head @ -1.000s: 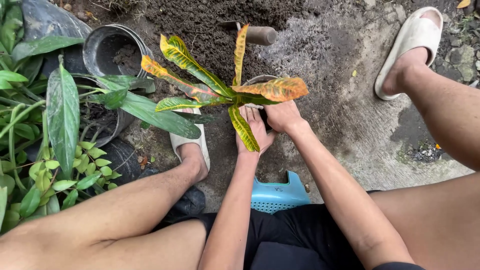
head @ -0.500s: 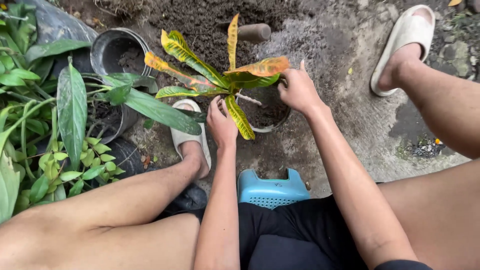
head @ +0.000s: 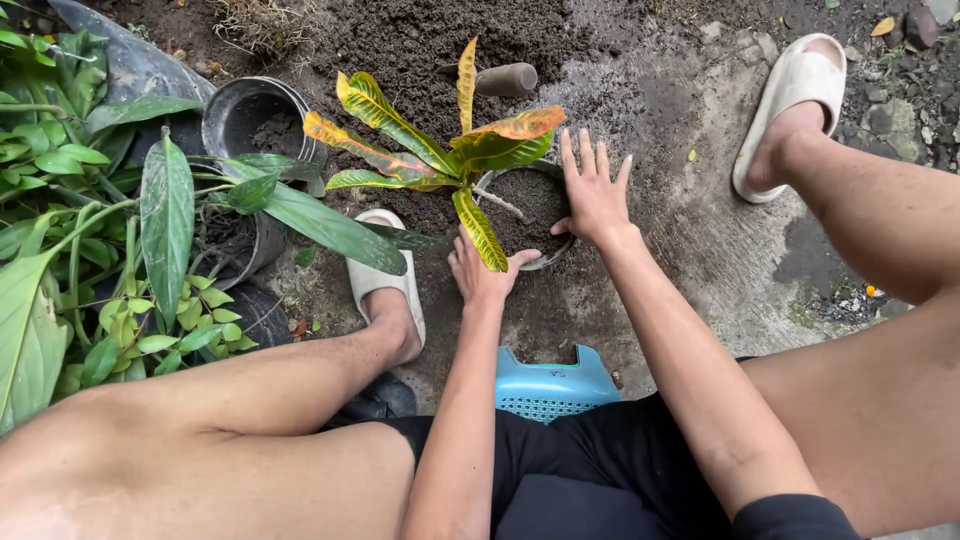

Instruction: A person is planting a small seedling into a plastic pot, using a hand trowel to add soil and their hands to firm it around the base of the plant.

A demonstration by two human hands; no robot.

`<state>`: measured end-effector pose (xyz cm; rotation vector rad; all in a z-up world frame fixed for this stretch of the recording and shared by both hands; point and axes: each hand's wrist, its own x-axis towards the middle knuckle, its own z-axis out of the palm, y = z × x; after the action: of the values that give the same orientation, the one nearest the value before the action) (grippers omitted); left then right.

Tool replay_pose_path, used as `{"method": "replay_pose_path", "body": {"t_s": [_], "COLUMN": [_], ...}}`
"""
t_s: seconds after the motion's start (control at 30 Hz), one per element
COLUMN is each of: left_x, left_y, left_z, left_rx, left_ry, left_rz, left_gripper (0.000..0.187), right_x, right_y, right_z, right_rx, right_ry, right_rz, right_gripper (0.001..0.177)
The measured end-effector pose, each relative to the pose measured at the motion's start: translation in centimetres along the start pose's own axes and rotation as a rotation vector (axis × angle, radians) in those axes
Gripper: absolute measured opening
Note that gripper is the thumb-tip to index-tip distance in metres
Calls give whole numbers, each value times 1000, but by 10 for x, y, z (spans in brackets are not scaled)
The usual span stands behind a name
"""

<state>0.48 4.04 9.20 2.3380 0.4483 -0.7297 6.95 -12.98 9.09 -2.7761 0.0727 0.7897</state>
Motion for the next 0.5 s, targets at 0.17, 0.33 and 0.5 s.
{"method": "replay_pose_path", "body": {"t_s": [0.17, 0.33, 0.5], "left_x": [13, 13, 9], "left_y": [3, 21, 37], "left_z": [16, 14, 13], "left_rx": [170, 235, 244], "left_ry": [-20, -22, -10], "left_rz": [-14, -31, -79], "left_gripper": [131, 131, 122], "right_x": [23, 26, 24], "right_y": [10, 2, 8], "right_z": [32, 37, 30], "right_rx": [-148, -330, -195], "right_ry": [34, 122, 78], "right_rz": [-9, 9, 16], "right_gripper": [158, 144, 140]}}
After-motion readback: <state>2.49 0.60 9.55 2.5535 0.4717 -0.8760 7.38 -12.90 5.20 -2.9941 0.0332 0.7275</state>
